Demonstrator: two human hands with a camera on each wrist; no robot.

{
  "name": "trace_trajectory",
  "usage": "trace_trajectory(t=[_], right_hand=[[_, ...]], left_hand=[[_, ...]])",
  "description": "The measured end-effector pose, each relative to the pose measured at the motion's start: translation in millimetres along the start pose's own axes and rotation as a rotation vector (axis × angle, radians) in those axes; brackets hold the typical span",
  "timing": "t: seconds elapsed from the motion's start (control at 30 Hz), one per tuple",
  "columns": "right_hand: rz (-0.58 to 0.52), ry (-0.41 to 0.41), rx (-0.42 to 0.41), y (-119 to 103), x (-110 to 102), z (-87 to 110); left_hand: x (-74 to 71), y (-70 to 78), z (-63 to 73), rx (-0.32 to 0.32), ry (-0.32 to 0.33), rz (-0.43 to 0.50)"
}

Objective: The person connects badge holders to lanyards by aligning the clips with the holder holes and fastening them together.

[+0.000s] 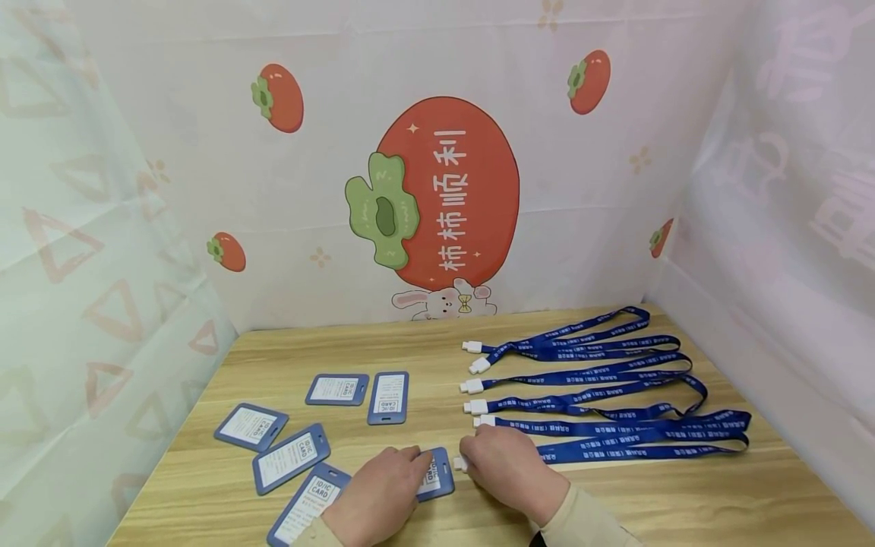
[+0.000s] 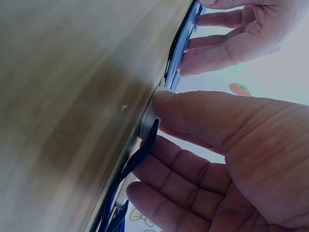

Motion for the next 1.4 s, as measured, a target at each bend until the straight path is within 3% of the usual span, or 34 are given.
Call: trace_trajectory(t=[0.53,0.77,1.1,1.4], right_hand=[[-0.016,0.001,-0.01,-3.1,1.6,-2.5],[-0.017,-0.015,-0.012,-2.9,2.6,-2.7],[-0.003,0.009,-0.024,-5.3,2.3,-2.2],[0.019,0.022,-0.03,-7.1,2.3,-2.3]], left_hand=[[-0.1,0.0,-1.7,-0.017,0.003,0.005],[-1.9,-2.2,-0.4,-0.018,0.043,0.025],[1.4,-4.1,-3.6,-0.149,0.018,0.089],[0.4,-4.8,-0.1,-0.103,0.05,0.07]])
Point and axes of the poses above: each hand's wrist, its own z-axis away from the middle knuckle, its own x-axis out of the palm, y = z × x, the point moved 3 cm from there along -z, towards the middle knuckle, and after that the axes turned 9 degrees about y, right-handed, at the moved point
